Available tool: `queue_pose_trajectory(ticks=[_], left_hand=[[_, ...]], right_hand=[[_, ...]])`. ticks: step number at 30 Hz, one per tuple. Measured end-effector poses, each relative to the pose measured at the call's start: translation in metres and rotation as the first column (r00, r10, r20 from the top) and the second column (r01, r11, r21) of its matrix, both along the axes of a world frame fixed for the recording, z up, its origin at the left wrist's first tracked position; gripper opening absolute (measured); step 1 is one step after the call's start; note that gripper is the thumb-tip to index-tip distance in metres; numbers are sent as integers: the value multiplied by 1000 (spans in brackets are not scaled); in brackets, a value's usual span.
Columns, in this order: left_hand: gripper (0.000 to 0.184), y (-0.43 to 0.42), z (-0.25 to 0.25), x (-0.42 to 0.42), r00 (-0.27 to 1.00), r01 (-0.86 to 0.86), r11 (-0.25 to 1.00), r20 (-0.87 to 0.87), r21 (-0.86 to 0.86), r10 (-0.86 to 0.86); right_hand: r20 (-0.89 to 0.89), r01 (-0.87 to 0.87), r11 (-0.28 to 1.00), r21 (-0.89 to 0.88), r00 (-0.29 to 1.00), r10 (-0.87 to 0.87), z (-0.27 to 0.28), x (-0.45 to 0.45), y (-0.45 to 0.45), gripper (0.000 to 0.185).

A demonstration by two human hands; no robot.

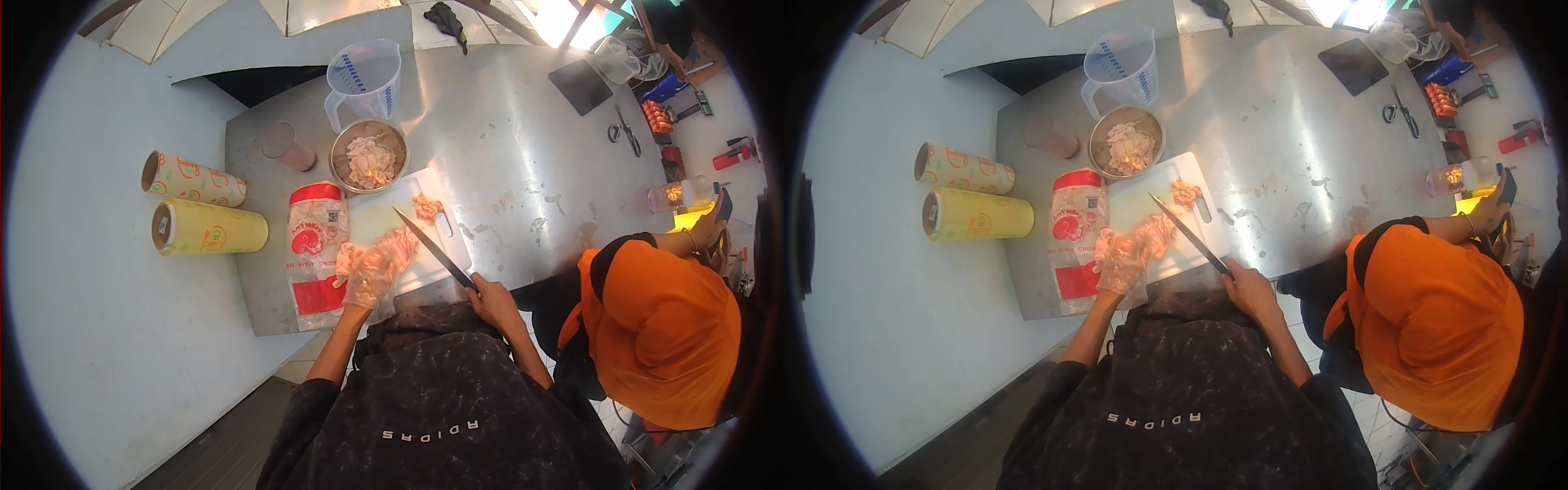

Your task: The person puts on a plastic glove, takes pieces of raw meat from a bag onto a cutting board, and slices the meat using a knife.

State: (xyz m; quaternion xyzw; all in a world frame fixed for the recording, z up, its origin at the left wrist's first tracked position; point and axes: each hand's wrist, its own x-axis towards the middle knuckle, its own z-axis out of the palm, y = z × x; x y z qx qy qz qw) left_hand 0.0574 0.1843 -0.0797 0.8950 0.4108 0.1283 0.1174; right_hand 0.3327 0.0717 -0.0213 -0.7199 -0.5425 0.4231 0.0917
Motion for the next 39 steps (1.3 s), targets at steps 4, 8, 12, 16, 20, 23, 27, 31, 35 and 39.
queue_pose_trajectory(ticks=[4, 8, 12, 16, 20, 23, 27, 31, 35, 39], left_hand=[[36, 17, 5, 32, 964, -250, 966, -77, 68, 255], [35, 32, 0, 42, 922, -243, 963, -336, -114, 193], [24, 28, -24, 26, 967, -202, 978, -149, 50, 207], [23, 30, -19, 22, 891, -352, 821, 109, -450, 441], [14, 28, -46, 9, 691, -381, 676, 291, -631, 662], [9, 23, -82, 1, 249, -332, 475, 410, -815, 878], [8, 18, -46, 8, -62, -284, 439, 473, -852, 879], [9, 8, -62, -6, -24, -295, 549, 580, -782, 814], [17, 4, 0, -6, 521, -548, 564, 275, -618, 808], [30, -13, -2, -14, 904, -408, 913, 132, -10, 406]], right_hand=[[49, -54, 999, 7, 997, 53, -13, -2, 2, 23], [110, -25, 1000, 1, 994, 24, -9, -1, 4, 22], [124, 19, 999, 36, 992, -23, -7, 3, 0, 20], [-18, -17, 1000, -9, 1000, 17, -3, 1, 2, 23], [92, -151, 988, 16, 985, 149, -13, -9, 0, 19], [128, -166, 986, -13, 978, 167, -15, -11, 0, 18], [187, -165, 986, 21, 970, 158, -15, -6, -9, 16], [222, -165, 986, 35, 963, 153, -18, -8, -13, 15], [176, -169, 986, 7, 970, 166, -9, -6, -8, 16], [101, -112, 993, -30, 988, 115, 2, -3, -3, 20]])
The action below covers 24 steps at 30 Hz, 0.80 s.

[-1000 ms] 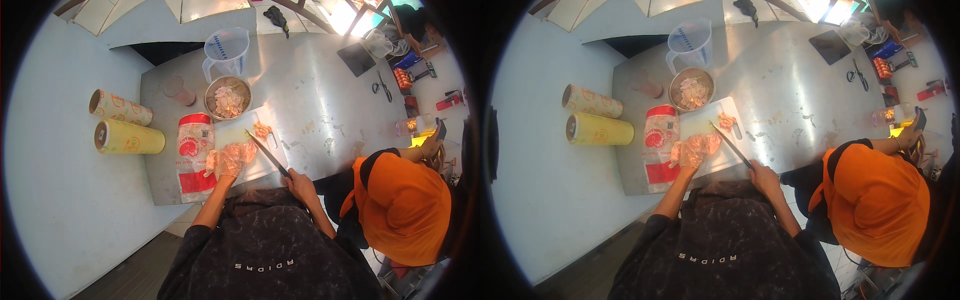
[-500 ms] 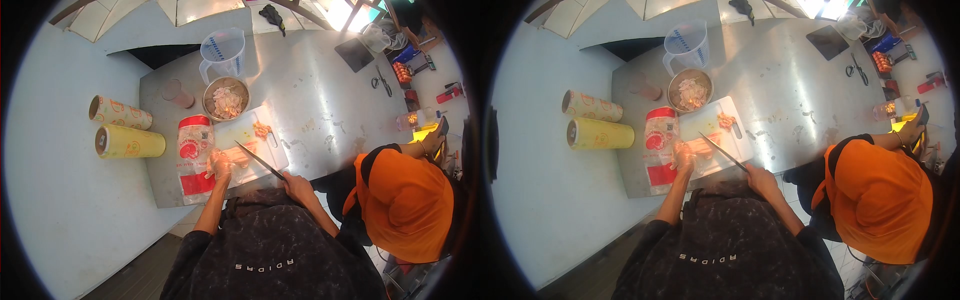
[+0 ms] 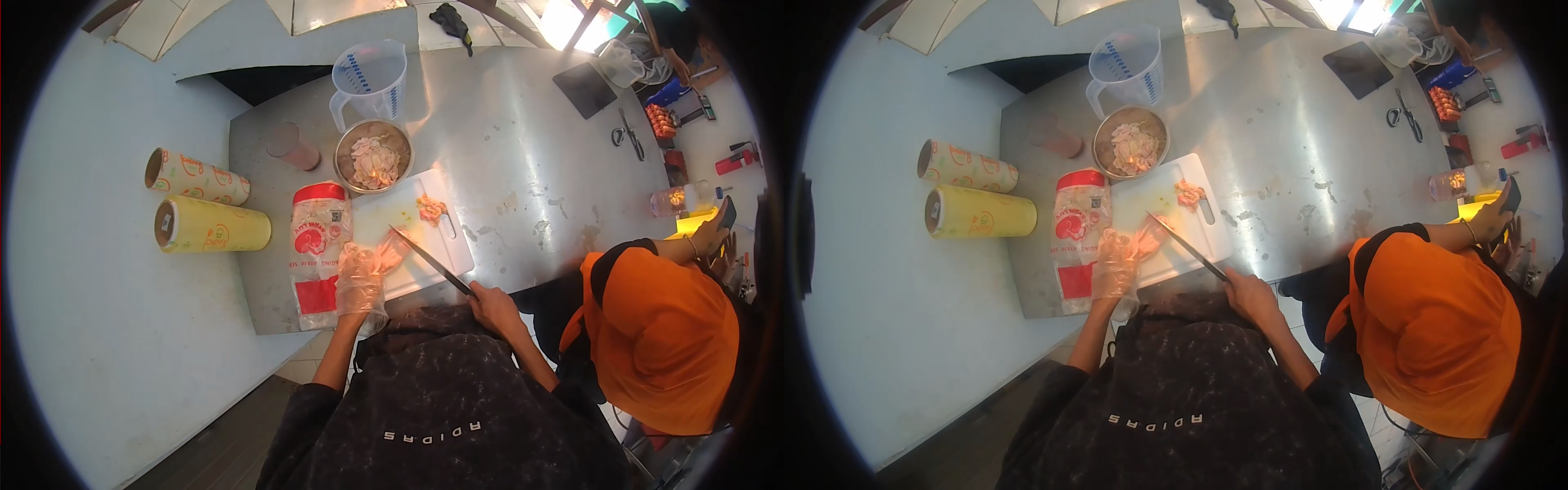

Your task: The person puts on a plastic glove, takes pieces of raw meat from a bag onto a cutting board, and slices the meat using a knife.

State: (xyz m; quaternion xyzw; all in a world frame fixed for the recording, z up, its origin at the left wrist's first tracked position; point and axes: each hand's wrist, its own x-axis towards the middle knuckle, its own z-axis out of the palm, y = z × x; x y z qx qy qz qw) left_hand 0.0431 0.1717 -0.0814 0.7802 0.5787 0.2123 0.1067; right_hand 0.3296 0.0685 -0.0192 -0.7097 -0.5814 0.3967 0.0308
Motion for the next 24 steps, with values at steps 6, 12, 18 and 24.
queue_pose_trajectory(ticks=[6, 12, 18, 24], left_hand=[[36, 18, 25, 36, 981, 27, 998, -190, -48, -35], [27, 42, 53, 56, 955, -130, 881, -297, -456, -12], [33, 54, -25, 23, 991, -44, 818, -131, -574, -39], [19, 49, -59, 8, 334, 119, 541, 547, -833, 768]], right_hand=[[-13, 19, 1000, -2, 1000, -20, -2, -1, 0, 21], [37, 1, 999, -33, 999, 0, -6, 6, -6, 22], [41, 14, 999, -39, 999, -13, -2, 2, -6, 21], [72, -4, 1000, 2, 997, 4, -3, -1, -7, 19]])
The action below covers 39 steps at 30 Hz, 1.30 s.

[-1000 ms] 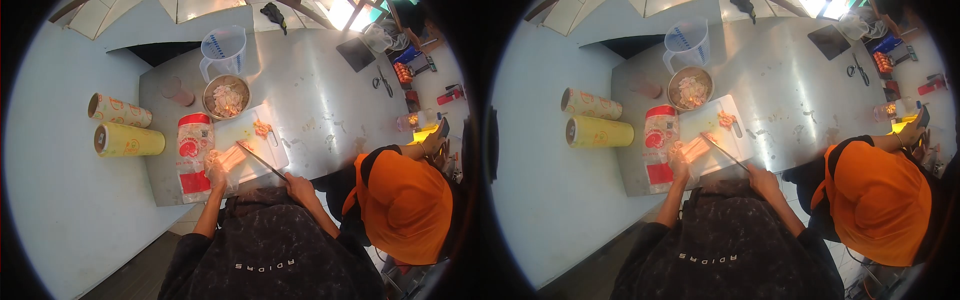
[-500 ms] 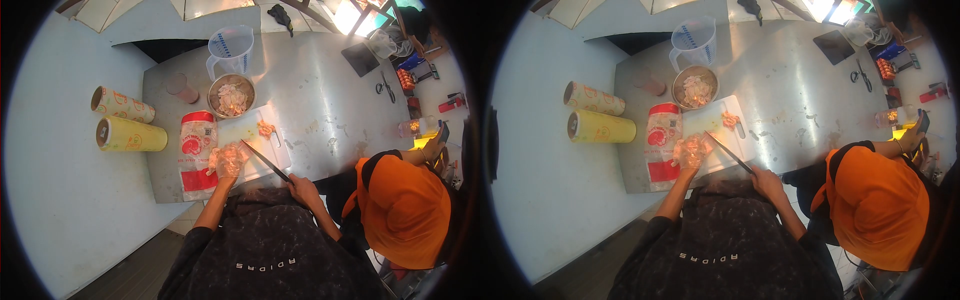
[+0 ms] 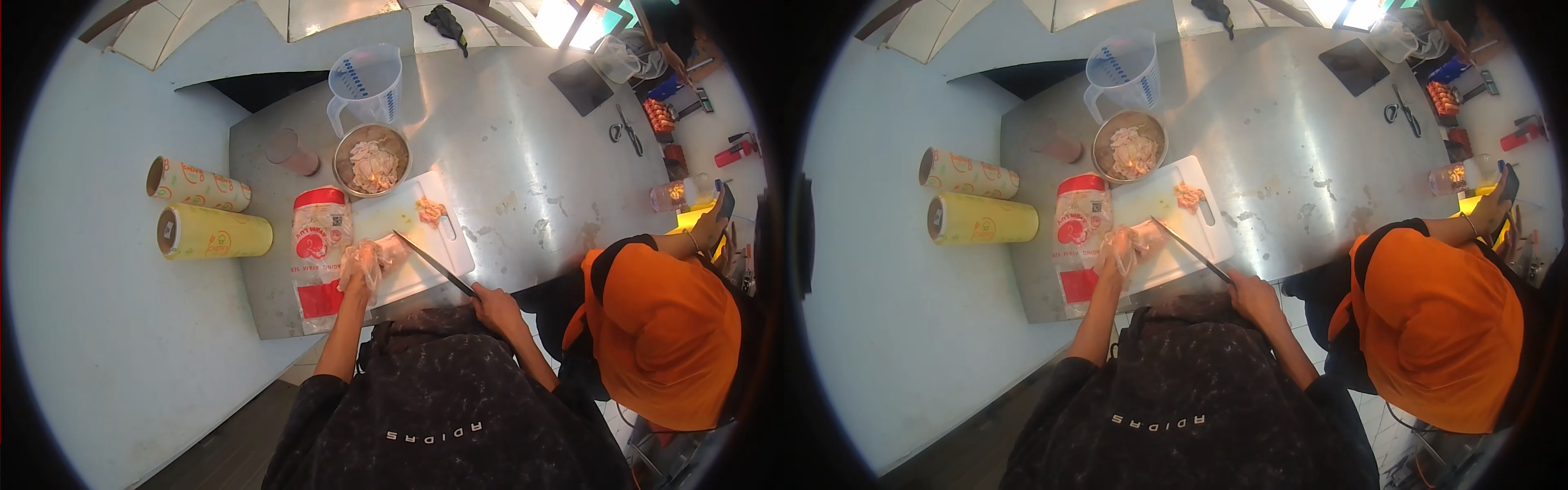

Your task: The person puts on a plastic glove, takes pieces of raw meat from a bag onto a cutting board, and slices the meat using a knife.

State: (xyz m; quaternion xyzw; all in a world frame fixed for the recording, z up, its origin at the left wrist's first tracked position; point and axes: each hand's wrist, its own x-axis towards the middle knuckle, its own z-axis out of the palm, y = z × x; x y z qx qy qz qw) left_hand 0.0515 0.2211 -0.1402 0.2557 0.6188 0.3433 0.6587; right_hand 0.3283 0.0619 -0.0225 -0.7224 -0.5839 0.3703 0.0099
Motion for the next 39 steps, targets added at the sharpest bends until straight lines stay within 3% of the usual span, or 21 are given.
queue_pose_trajectory(ticks=[3, 5, 9, 11, 12, 13, 14, 15, 16, 17, 19, 20, 23, 26, 29, 31, 32, 33, 35, 37, 39], left_hand=[[10, -21, -12, 10, 822, -383, 902, 373, -200, 431], [11, -28, -38, 5, 896, -275, 960, 350, -43, 272], [11, -37, -23, 23, 988, -156, 972, 42, 177, 151], [11, -38, 21, 37, 980, -73, 982, -171, 176, 103], [12, -36, 17, 37, 941, 32, 967, -334, 253, 56], [13, -35, 14, 37, 866, 135, 942, -498, 306, 38], [14, -39, -26, 28, 718, 324, 859, -694, 397, 50], [15, -45, -51, 20, 530, 520, 743, -842, 421, 105], [20, -49, -54, 13, 314, 678, 662, -940, 320, 133], [25, -51, -58, 5, 89, 797, 575, -978, 183, 188], [34, -57, -44, 6, -5, 874, 463, -951, 146, 309], [37, -56, -11, 14, 124, 860, 427, -926, 279, 357], [48, -60, -3, 22, 455, 701, 427, -819, 572, 350], [57, -61, -18, 15, 506, 675, 465, -818, 573, 273], [37, -64, -15, 16, 703, 460, 605, -683, 650, 199], [36, -64, -19, 17, 745, 401, 606, -630, 687, 220], [47, -64, -25, 13, 691, 476, 545, -677, 690, 253], [58, -62, -22, 11, 634, 550, 482, -716, 682, 292], [46, -56, -14, 2, 629, 523, 700, -774, 487, 68], [39, -48, 22, 2, 706, 433, 855, -697, 285, -124], [41, -41, 64, 6, 842, 314, 945, -487, 90, -233]], right_hand=[[48, -25, 999, 22, 999, 24, 3, -8, 3, 16], [53, -49, 998, 45, 998, 47, 2, -9, 2, 15], [44, -126, 989, 75, 991, 123, -9, -13, 7, 16], [61, -142, 988, 61, 989, 138, -16, -16, 7, 16], [73, -142, 988, 55, 988, 137, -22, -17, 6, 16], [82, -145, 988, 47, 987, 141, -25, -18, 7, 16], [83, -140, 988, 58, 987, 135, -24, -18, 7, 16], [82, -131, 989, 66, 989, 126, -21, -19, 7, 15], [83, -119, 990, 75, 990, 113, -20, -20, 7, 15], [87, -118, 990, 74, 990, 112, -20, -20, 9, 15], [90, -121, 991, 65, 989, 115, -20, -21, 7, 15], [89, -112, 990, 84, 991, 105, -21, -21, 7, 15], [83, -96, 990, 101, 993, 88, -22, -23, 6, 15], [81, -86, 994, 60, 993, 81, -20, -25, 9, 16], [83, -83, 996, 34, 993, 80, -20, -26, 10, 18], [96, -82, 996, 21, 992, 80, -21, -26, 11, 20], [88, -84, 996, 11, 993, 82, -22, -25, 11, 20], [79, -86, 996, 3, 993, 86, -23, -24, 12, 21], [42, -87, 996, -7, 995, 87, -22, -22, 13, 22], [-12, -95, 996, -4, 995, 95, -15, -17, 18, 24], [-48, -74, 997, 2, 996, 74, -19, -13, 19, 25]])
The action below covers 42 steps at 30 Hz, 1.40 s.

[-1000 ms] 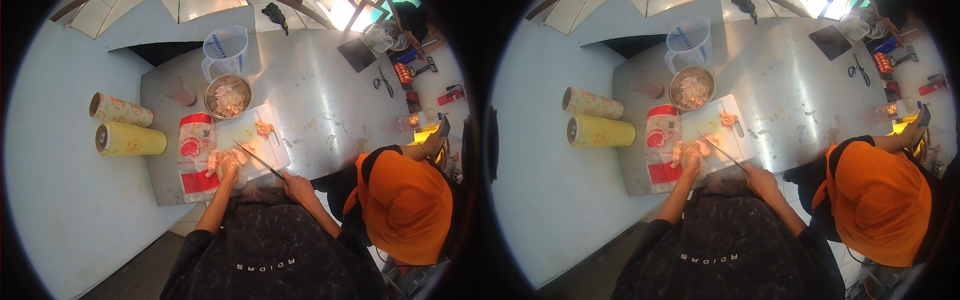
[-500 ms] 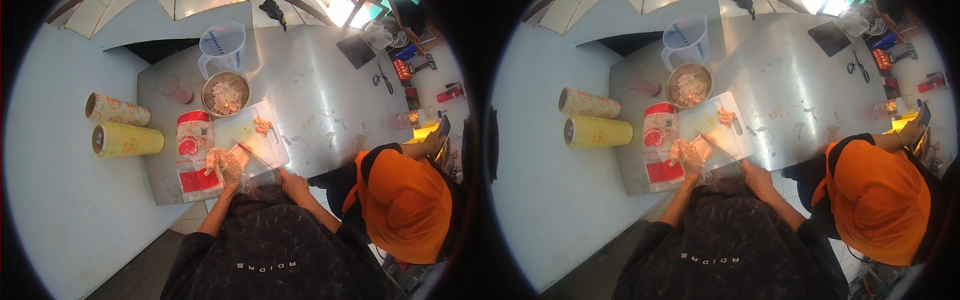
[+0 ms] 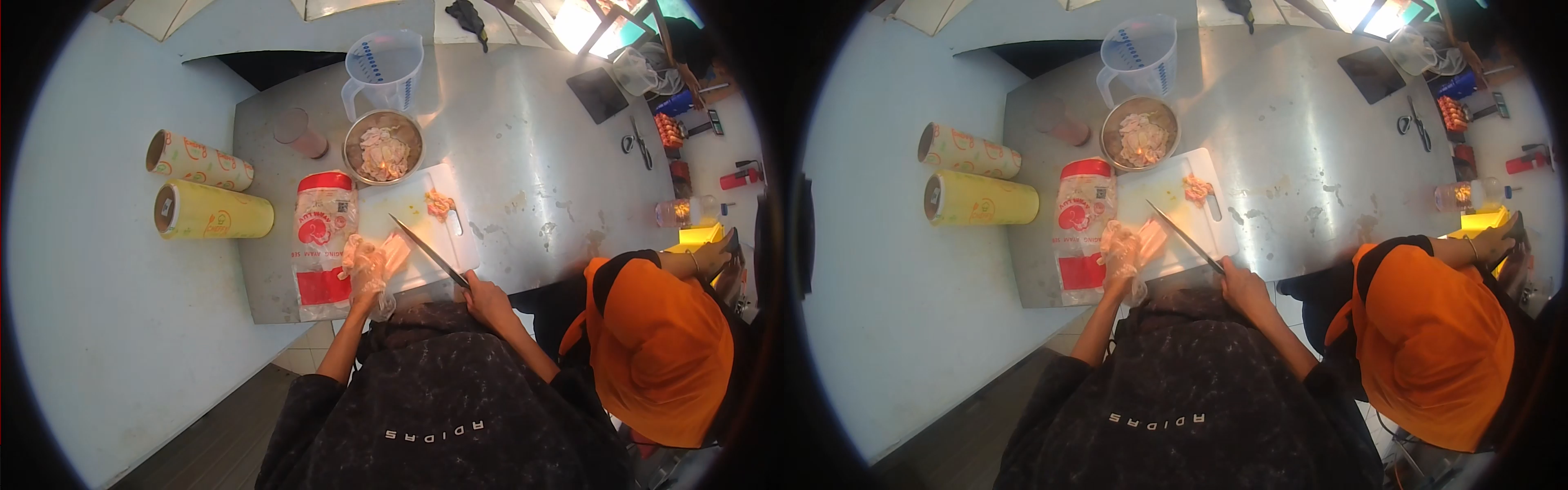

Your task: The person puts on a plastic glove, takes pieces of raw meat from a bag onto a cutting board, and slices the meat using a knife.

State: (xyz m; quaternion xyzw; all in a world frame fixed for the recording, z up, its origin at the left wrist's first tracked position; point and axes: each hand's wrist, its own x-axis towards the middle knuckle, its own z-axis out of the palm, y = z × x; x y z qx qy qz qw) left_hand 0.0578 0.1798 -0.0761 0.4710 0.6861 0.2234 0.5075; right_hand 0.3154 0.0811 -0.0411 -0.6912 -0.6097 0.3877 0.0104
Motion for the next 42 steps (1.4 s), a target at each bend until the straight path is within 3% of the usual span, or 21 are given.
queue_pose_trajectory(ticks=[3, 6, 9, 10, 11, 12, 15, 16, 17, 20, 22, 24, 25, 26, 28, 30, 33, 36, 38, 40, 42], left_hand=[[46, -15, -19, -4, 941, 286, 956, -207, 58, -269], [38, -16, -45, -2, 952, 234, 934, -133, -270, -277], [51, -19, -46, 2, 968, 208, 974, -121, -88, -218], [47, -22, -51, 6, 980, 67, 996, 191, -50, -56], [43, -26, -58, 13, 869, -80, 995, 485, -59, 98], [40, -27, -57, 17, 649, -213, 970, 726, -113, 227], [34, -27, -60, -4, 585, -35, 991, 801, -131, 126], [32, -27, -70, -15, 566, 23, 985, 814, -171, 128], [29, -28, -113, -34, 556, 82, 960, 812, -267, 178], [21, -31, -124, -31, 522, 94, 940, 820, -329, 234], [19, -32, -90, -10, 724, 66, 964, 677, -258, 132], [23, -23, -43, 18, 971, 116, 981, 225, -156, -79], [23, -27, -61, 16, 951, 308, 946, -71, 99, -302], [24, -30, -90, 11, 819, 536, 798, -401, 275, -411], [26, -28, -99, 11, 517, 807, 521, -756, 276, -401], [27, -27, -95, 9, 332, 891, 435, -845, 134, -419], [26, -24, -25, 27, 347, 907, 361, -871, 217, -348], [24, -23, -4, 31, 467, 864, 289, -871, 412, -155], [24, -8, 33, 35, 748, 642, 717, -429, 272, -507], [25, -3, 39, 28, 826, 558, 825, -161, 88, -541], [25, -5, 17, 19, 781, 615, 771, -256, 163, -570]], right_hand=[[-32, 15, 1000, 9, 999, -15, 1, -2, 1, 25], [-27, -24, 997, 73, 999, 26, 0, -1, -1, 26], [16, -84, 993, 84, 996, 83, 7, -4, -3, 29], [35, -101, 992, 75, 994, 99, 11, -5, -4, 30], [50, -109, 992, 65, 993, 105, 9, -6, -6, 30], [66, -115, 992, 56, 992, 111, 6, -6, -8, 31], [111, -120, 990, 75, 988, 111, 5, -8, -7, 29], [125, -119, 989, 88, 986, 108, 6, -10, -7, 28], [130, -124, 989, 85, 985, 112, 6, -10, -7, 26], [149, -119, 988, 102, 983, 103, 3, -9, -6, 22], [158, -97, 985, 142, 985, 74, -9, -7, -8, 19], [144, -96, 983, 158, 987, 74, -13, -7, -6, 18], [136, -96, 982, 162, 988, 74, -13, -7, -8, 18], [137, -90, 982, 165, 988, 68, -11, -8, -9, 18], [138, -76, 981, 176, 989, 52, -7, -10, -8, 17], [146, -40, 988, 149, 989, 18, -8, -12, -4, 17], [118, -14, 993, 116, 993, 0, -11, -11, 1, 17], [96, 4, 996, 92, 995, -13, -14, -12, 3, 17], [67, 13, 996, 93, 998, -19, -14, -8, 7, 16], [7, 44, 994, 99, 999, -45, -11, -4, 4, 17], [-13, 58, 993, 102, 998, -57, -7, 2, 4, 17]])
